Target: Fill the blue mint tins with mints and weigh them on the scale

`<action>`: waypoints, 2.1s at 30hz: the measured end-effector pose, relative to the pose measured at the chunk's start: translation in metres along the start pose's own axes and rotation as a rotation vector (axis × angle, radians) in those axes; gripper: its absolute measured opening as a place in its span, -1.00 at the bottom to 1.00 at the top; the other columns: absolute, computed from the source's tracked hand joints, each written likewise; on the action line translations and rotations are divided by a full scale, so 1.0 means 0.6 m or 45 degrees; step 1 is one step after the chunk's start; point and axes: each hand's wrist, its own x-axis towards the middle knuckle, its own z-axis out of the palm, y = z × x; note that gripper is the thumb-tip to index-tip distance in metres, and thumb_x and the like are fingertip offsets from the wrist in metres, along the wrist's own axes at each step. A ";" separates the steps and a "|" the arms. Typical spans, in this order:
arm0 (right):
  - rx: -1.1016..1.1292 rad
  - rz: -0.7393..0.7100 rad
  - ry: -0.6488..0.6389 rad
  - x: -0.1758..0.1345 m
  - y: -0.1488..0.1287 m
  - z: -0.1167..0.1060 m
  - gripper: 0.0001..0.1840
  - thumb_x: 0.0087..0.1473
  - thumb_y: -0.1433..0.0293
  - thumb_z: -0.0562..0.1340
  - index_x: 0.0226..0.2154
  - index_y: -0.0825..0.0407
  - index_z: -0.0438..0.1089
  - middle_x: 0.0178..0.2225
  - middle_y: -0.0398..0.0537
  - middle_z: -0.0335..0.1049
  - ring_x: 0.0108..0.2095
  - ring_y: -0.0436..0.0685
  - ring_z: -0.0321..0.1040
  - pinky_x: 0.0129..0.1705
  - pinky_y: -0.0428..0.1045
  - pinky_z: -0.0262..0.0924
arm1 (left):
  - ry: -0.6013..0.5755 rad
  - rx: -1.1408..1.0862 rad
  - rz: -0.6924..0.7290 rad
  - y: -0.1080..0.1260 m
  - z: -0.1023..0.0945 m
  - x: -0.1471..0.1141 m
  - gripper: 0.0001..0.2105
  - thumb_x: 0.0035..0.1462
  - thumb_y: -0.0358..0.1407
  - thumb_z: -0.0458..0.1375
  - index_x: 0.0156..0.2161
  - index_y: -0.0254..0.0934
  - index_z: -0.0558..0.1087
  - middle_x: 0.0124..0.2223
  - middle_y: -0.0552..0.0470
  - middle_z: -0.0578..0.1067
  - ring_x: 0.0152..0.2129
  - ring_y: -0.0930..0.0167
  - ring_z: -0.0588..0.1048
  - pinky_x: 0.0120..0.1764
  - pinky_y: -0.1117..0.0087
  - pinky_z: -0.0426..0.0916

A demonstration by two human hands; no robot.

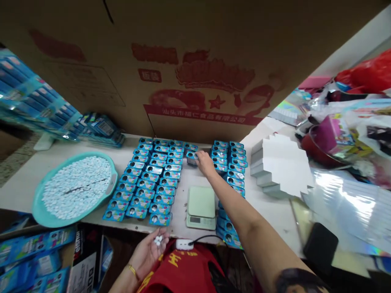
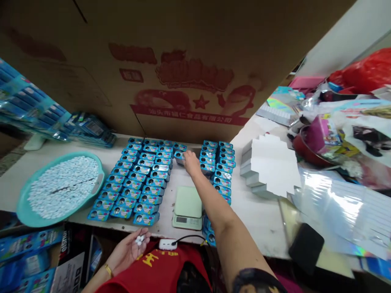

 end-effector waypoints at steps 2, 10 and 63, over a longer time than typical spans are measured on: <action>0.002 -0.005 -0.009 0.022 0.000 0.014 -0.64 0.06 0.44 0.04 -0.04 0.03 0.21 -0.03 0.00 0.17 -0.10 0.12 0.07 -0.17 -0.03 0.08 | 0.038 -0.004 0.015 0.002 -0.004 -0.002 -0.91 0.07 -0.47 0.02 -0.36 -0.43 0.38 -0.44 -0.11 0.49 -0.53 0.47 0.48 -0.47 0.54 0.39; -0.368 0.183 0.117 -0.085 0.071 -0.013 -0.76 0.05 0.38 0.04 -0.28 0.07 0.36 -0.21 0.08 0.22 -0.19 0.20 0.05 -0.23 0.04 -0.02 | 0.010 -0.019 -0.030 0.007 -0.015 0.005 -0.91 0.07 -0.48 0.02 -0.35 -0.39 0.37 -0.43 -0.09 0.49 -0.53 0.47 0.49 -0.47 0.54 0.41; 0.487 -0.414 -0.494 -0.407 -0.200 -0.001 -0.85 0.01 0.50 0.09 -0.31 0.08 0.31 -0.35 -0.08 0.28 -0.33 0.01 0.22 -0.28 -0.11 0.15 | -0.648 0.404 -0.072 -0.058 0.010 0.001 -0.81 -0.12 -0.55 0.16 -0.31 -0.39 0.39 -0.37 -0.01 0.48 -0.38 0.46 0.47 -0.18 0.44 0.32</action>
